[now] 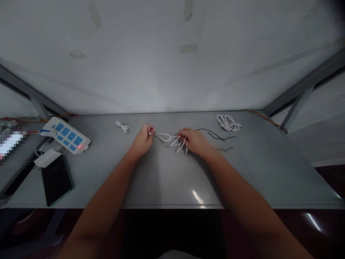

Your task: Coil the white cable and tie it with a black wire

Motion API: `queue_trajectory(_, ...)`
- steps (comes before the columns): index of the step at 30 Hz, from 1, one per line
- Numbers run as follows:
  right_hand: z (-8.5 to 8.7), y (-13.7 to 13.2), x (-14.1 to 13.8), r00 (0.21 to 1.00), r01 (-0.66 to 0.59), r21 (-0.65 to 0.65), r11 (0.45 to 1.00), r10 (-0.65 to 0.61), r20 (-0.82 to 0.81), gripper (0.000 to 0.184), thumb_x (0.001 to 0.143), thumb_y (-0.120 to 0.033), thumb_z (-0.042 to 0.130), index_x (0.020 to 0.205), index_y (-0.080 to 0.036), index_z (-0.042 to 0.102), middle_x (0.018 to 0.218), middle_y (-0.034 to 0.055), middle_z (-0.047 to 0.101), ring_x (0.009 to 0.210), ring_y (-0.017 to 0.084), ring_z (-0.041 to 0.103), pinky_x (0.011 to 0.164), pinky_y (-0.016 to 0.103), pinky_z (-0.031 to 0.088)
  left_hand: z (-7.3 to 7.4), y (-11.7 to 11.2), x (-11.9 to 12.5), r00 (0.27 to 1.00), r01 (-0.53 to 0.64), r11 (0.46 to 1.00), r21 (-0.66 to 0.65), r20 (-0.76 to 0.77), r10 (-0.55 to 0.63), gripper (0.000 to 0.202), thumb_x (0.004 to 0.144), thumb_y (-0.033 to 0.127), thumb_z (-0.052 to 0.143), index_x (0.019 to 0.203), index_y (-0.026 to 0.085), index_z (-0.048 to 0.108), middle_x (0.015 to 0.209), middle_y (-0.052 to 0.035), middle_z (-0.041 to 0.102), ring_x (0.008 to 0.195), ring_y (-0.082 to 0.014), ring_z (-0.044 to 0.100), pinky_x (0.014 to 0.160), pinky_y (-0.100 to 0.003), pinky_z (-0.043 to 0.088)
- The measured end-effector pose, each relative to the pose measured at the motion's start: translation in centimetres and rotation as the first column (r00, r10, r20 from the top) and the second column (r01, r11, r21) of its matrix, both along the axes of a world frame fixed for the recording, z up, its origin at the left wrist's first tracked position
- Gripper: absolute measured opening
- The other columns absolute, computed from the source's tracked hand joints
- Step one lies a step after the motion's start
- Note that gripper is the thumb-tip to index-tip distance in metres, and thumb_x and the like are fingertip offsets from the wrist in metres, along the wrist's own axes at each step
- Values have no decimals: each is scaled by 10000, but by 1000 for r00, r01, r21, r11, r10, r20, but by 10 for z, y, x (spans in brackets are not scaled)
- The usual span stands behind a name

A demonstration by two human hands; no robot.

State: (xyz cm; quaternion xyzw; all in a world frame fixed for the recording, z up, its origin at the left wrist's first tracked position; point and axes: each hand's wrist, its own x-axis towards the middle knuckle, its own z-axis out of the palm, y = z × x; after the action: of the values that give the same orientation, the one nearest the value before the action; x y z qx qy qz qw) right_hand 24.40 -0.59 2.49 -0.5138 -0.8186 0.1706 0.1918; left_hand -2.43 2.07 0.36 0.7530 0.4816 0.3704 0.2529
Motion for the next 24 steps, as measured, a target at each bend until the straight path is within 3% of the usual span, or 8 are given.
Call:
queue_trajectory(5,-2,3,10,997,70,37,997,-69,-22,231,977,-180,516,1040,-187,738,1021,99,731,864,224,643,759,315,419,-1,4,-5,995,-81,995,-63,55,84,212,1019,316,467,877,255,323,954,-47,657,856,-194,714,775,-356,507)
queue_trajectory(10,-4,4,10,988,117,29,993,-113,-103,206,956,-194,522,1010,-190,720,985,97,734,855,228,638,757,323,427,-2,3,-4,994,-94,992,-84,43,98,231,1014,336,494,869,255,333,908,-45,692,840,-203,724,774,-367,518)
queue_trajectory(16,-3,2,1,970,52,-61,997,-65,-232,170,949,-226,523,960,-207,692,888,53,718,752,187,606,698,296,419,-3,0,4,960,-28,980,-196,268,81,367,976,494,573,861,254,320,872,-24,674,769,-178,716,651,-314,564)
queue_trajectory(24,0,-1,-3,961,26,-88,996,-49,-271,215,978,-342,521,883,-217,669,768,27,661,683,179,557,662,299,380,-5,-5,14,902,74,964,-257,429,45,447,928,573,637,871,248,335,832,1,655,730,-168,719,636,-328,610)
